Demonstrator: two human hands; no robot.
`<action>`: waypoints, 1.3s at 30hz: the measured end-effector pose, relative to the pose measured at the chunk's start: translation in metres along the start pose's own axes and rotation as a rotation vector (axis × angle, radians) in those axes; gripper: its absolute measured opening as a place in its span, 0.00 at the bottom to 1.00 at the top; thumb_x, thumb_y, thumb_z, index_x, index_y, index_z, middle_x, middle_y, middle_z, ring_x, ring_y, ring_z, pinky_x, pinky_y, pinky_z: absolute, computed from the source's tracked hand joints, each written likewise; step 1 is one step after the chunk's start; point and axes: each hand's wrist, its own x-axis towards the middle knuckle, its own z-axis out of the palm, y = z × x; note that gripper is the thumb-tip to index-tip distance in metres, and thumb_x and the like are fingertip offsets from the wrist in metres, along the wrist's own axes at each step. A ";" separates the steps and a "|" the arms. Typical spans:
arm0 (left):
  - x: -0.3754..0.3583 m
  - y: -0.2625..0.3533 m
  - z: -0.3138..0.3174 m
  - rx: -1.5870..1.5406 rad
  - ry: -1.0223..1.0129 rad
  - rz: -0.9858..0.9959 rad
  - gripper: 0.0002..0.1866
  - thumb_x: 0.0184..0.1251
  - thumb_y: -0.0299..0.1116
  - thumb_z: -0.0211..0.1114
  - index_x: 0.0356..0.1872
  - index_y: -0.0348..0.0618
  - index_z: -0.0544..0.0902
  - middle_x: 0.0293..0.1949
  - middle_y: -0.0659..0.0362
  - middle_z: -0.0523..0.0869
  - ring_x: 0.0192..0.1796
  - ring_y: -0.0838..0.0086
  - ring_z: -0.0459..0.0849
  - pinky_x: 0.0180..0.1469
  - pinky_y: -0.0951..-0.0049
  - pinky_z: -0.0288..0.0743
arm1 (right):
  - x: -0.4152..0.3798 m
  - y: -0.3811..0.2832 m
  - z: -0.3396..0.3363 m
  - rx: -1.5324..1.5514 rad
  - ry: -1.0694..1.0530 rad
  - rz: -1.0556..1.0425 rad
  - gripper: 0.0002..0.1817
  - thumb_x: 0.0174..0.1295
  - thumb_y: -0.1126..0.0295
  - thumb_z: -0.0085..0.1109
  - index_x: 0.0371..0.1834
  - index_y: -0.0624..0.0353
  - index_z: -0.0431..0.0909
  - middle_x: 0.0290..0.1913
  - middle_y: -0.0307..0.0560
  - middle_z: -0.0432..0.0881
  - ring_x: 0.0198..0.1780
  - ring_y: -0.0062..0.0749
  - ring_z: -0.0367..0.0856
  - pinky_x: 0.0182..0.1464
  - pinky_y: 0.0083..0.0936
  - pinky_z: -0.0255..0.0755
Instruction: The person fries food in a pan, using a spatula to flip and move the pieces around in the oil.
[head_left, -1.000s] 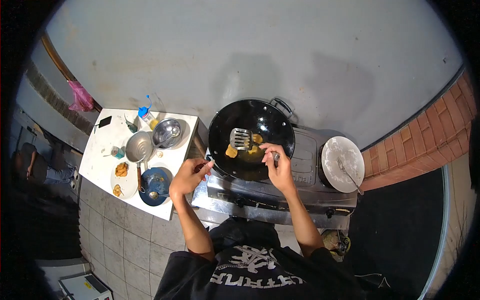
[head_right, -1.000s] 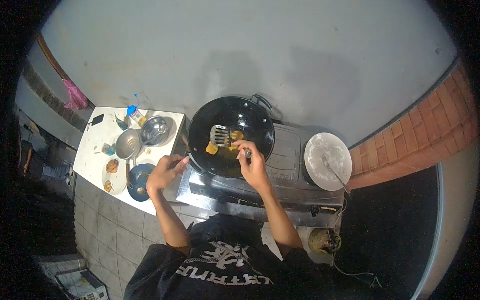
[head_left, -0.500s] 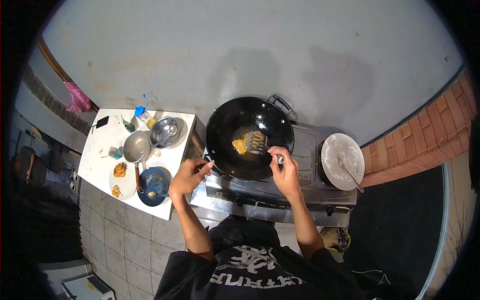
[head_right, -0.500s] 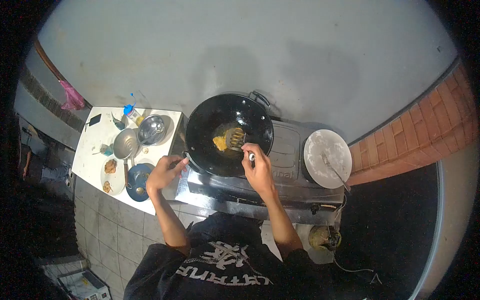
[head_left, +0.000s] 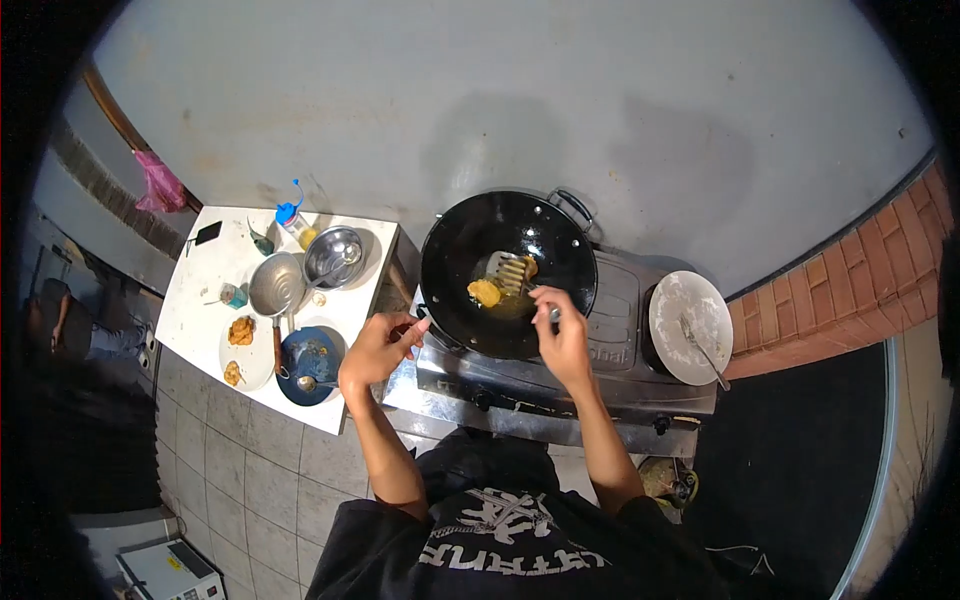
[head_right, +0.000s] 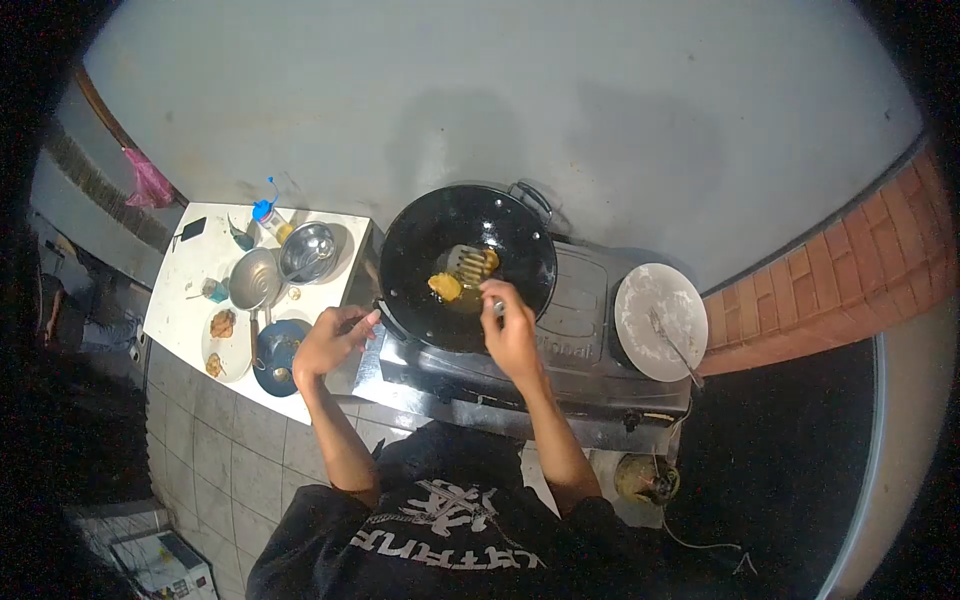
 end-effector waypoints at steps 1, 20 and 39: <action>-0.001 0.001 -0.001 0.006 0.002 -0.006 0.23 0.72 0.47 0.64 0.37 0.30 0.86 0.24 0.57 0.85 0.24 0.78 0.79 0.31 0.73 0.74 | 0.001 0.000 -0.002 0.095 0.045 0.089 0.05 0.69 0.80 0.53 0.45 0.66 0.73 0.45 0.50 0.83 0.36 0.30 0.84 0.40 0.25 0.77; 0.003 0.007 0.001 0.021 -0.012 0.018 0.21 0.72 0.44 0.64 0.38 0.29 0.85 0.24 0.56 0.84 0.24 0.77 0.80 0.29 0.74 0.74 | 0.001 -0.007 -0.008 0.344 0.156 0.129 0.03 0.76 0.77 0.45 0.44 0.64 0.69 0.45 0.47 0.79 0.28 0.16 0.73 0.28 0.14 0.67; -0.003 0.002 0.001 0.034 0.003 0.017 0.22 0.72 0.45 0.64 0.38 0.29 0.85 0.24 0.57 0.84 0.24 0.78 0.80 0.30 0.75 0.75 | -0.006 -0.023 0.006 0.107 0.022 0.043 0.05 0.68 0.80 0.55 0.45 0.65 0.73 0.40 0.48 0.82 0.36 0.28 0.81 0.41 0.23 0.73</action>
